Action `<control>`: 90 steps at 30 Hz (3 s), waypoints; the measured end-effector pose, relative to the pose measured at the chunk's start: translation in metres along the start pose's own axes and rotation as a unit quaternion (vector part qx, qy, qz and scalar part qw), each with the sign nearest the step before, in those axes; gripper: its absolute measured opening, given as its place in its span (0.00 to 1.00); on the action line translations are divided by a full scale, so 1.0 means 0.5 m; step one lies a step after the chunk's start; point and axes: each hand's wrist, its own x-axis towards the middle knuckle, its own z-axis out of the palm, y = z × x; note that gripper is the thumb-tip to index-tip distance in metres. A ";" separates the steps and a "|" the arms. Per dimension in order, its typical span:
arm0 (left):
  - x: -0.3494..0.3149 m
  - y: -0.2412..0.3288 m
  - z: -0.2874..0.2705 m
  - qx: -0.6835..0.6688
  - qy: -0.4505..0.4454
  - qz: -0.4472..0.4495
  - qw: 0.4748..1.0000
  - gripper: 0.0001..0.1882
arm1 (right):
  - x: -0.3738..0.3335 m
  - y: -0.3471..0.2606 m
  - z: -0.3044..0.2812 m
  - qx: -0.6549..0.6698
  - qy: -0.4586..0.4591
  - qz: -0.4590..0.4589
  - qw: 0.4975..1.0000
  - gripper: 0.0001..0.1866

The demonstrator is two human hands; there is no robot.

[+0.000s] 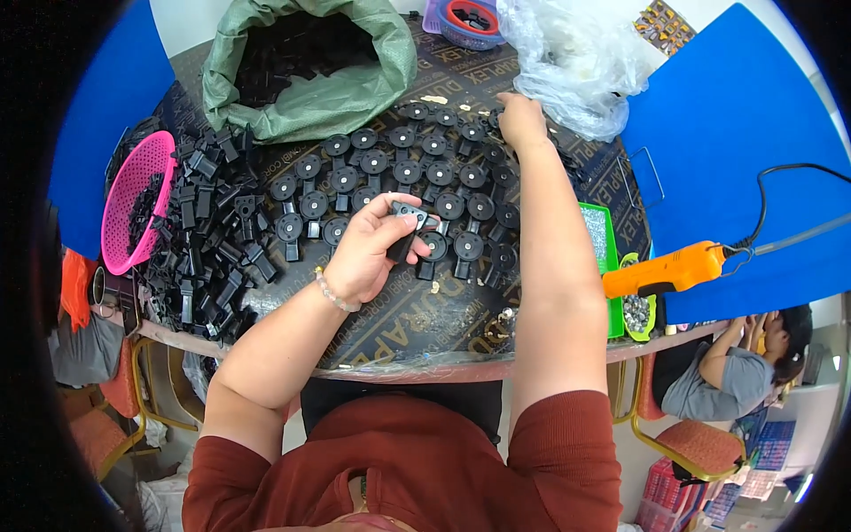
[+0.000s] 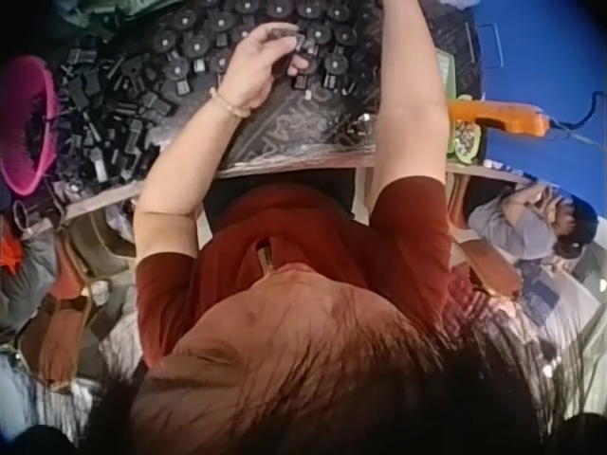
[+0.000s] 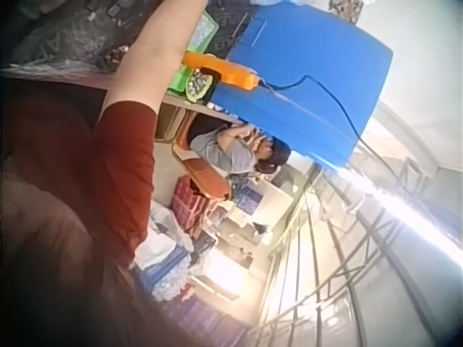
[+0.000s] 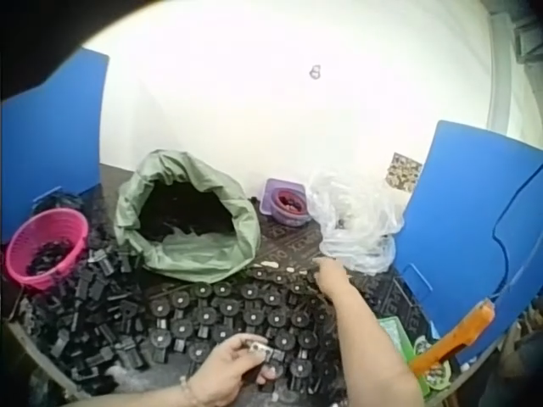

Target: The person assembles small black plastic housings by hand, inserting metal pins into them at a factory workbench.

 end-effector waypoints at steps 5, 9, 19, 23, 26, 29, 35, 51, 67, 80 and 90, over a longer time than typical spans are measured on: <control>-0.003 0.010 -0.006 -0.012 0.007 0.002 1.000 0.14 | 0.011 -0.002 0.032 -0.052 -0.155 -0.006 0.986 0.25; -0.006 0.018 0.000 -0.048 -0.001 0.010 0.999 0.16 | 0.006 0.006 0.033 -0.072 -0.087 -0.030 0.993 0.18; -0.007 0.022 -0.001 -0.043 0.018 -0.003 0.999 0.22 | -0.087 -0.137 -0.155 0.192 0.205 -0.011 0.960 0.14; -0.009 0.021 0.006 -0.044 0.018 -0.015 0.999 0.22 | -0.254 -0.248 -0.259 0.483 -0.026 0.007 0.875 0.16; -0.014 0.005 0.011 -0.030 -0.015 -0.028 0.999 0.20 | -0.338 -0.268 -0.262 0.459 -0.104 -0.001 0.882 0.13; -0.013 -0.018 0.016 -0.015 -0.077 -0.041 0.996 0.18 | -0.386 -0.259 -0.233 0.431 -0.062 -0.010 0.900 0.12; -0.024 -0.030 0.021 0.002 -0.093 -0.065 0.994 0.17 | -0.426 -0.274 -0.212 0.366 0.035 -0.026 0.930 0.11; -0.037 -0.041 0.038 0.037 -0.067 -0.012 0.997 0.16 | -0.462 -0.292 -0.181 0.336 0.125 -0.033 0.933 0.10; -0.259 0.085 -0.070 0.666 0.145 0.286 0.673 0.29 | -0.423 -0.419 -0.208 0.336 -0.055 -0.272 0.900 0.22; -0.256 0.143 -0.180 0.857 0.253 0.139 0.427 0.29 | -0.367 -0.537 -0.083 0.224 -0.144 -0.305 0.914 0.22; -0.282 0.197 -0.125 0.692 0.212 0.241 0.647 0.44 | -0.402 -0.324 -0.247 0.273 0.021 -0.171 0.947 0.15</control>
